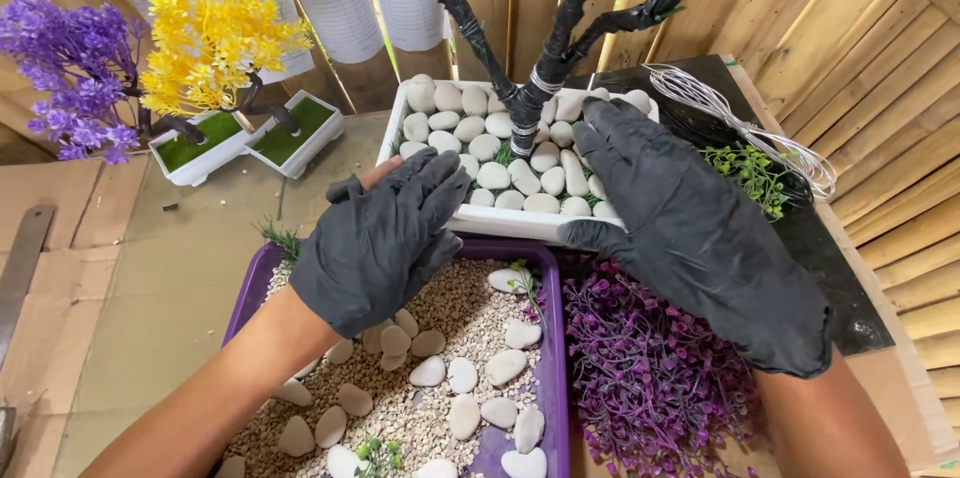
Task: The person arranges white pebbles and small green plants into a rectangular white planter containing a black tree trunk. They carefully place the stones and plants by hand to create a decorative surface within the container.
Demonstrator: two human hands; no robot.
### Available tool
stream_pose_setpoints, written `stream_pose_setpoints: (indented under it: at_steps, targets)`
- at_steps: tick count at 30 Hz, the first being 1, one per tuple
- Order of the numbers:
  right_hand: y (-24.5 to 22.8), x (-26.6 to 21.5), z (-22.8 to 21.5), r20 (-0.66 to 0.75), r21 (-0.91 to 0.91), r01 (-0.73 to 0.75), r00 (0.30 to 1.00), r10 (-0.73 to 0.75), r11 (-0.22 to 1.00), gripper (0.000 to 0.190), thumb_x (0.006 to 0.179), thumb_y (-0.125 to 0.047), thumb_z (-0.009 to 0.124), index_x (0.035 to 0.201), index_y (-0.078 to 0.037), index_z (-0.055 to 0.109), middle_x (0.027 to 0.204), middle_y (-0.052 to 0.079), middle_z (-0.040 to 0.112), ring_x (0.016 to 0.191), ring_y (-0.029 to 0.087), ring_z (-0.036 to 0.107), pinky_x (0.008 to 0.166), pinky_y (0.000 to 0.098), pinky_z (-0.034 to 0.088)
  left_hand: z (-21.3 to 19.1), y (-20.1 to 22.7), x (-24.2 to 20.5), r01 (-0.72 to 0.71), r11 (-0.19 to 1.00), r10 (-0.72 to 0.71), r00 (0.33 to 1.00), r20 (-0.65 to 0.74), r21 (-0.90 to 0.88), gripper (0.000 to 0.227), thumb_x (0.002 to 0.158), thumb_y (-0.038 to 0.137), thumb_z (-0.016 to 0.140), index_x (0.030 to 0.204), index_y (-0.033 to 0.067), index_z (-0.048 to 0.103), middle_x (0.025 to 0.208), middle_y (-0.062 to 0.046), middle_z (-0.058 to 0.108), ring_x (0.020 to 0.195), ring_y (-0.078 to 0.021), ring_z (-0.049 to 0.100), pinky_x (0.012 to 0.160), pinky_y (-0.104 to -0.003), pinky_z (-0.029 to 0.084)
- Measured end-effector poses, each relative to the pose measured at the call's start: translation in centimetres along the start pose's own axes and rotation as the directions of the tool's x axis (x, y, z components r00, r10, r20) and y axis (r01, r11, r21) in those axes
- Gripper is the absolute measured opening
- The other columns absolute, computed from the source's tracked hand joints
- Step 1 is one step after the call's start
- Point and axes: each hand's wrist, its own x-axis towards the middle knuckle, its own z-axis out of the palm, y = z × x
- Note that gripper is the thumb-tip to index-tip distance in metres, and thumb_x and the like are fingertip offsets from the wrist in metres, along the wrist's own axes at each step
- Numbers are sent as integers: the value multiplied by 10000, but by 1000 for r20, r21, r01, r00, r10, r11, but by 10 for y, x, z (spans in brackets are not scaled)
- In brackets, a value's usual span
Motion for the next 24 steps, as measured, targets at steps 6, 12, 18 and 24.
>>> stream_pose_setpoints:
  at_steps: [6, 12, 18, 24]
  targets:
    - [-12, 20, 24, 156, -233, 138, 982, -103, 963, 695, 1037, -327, 517, 1584, 36, 291, 1616, 303, 363, 1505, 429, 384, 1271, 506, 293, 12, -6, 2, 34, 998, -35, 999, -14, -61, 510, 975, 302, 653, 1375, -5, 579, 1397, -232, 624, 1286, -406, 622, 1150, -507, 443]
    - [-12, 23, 39, 241, -152, 34, 971, 4, 988, 692, 975, -206, 522, 1599, 2, 306, 1631, 270, 356, 1491, 427, 381, 1260, 522, 274, 35, -14, 11, -45, 999, 45, 998, 40, -5, 562, 1041, 429, 499, 1508, 116, 520, 1548, -126, 552, 1435, -346, 533, 1223, -538, 338]
    - [-18, 31, 42, 288, -292, -6, 953, 94, 956, 642, 959, -114, 469, 1590, -51, 374, 1581, 203, 475, 1439, 375, 476, 1199, 465, 395, 45, -19, 6, -5, 972, -36, 985, -169, -237, 467, 1040, 393, 642, 1385, 80, 611, 1405, -141, 671, 1312, -286, 669, 1143, -553, 493]
    - [-14, 41, 52, 343, -283, -40, 929, 140, 958, 746, 906, -280, 595, 1570, -18, 378, 1550, 245, 470, 1401, 425, 477, 1178, 498, 390, 53, -18, 4, 35, 994, -43, 996, -76, -104, 596, 1005, 488, 615, 1422, 63, 593, 1425, -178, 636, 1332, -321, 635, 1118, -555, 501]
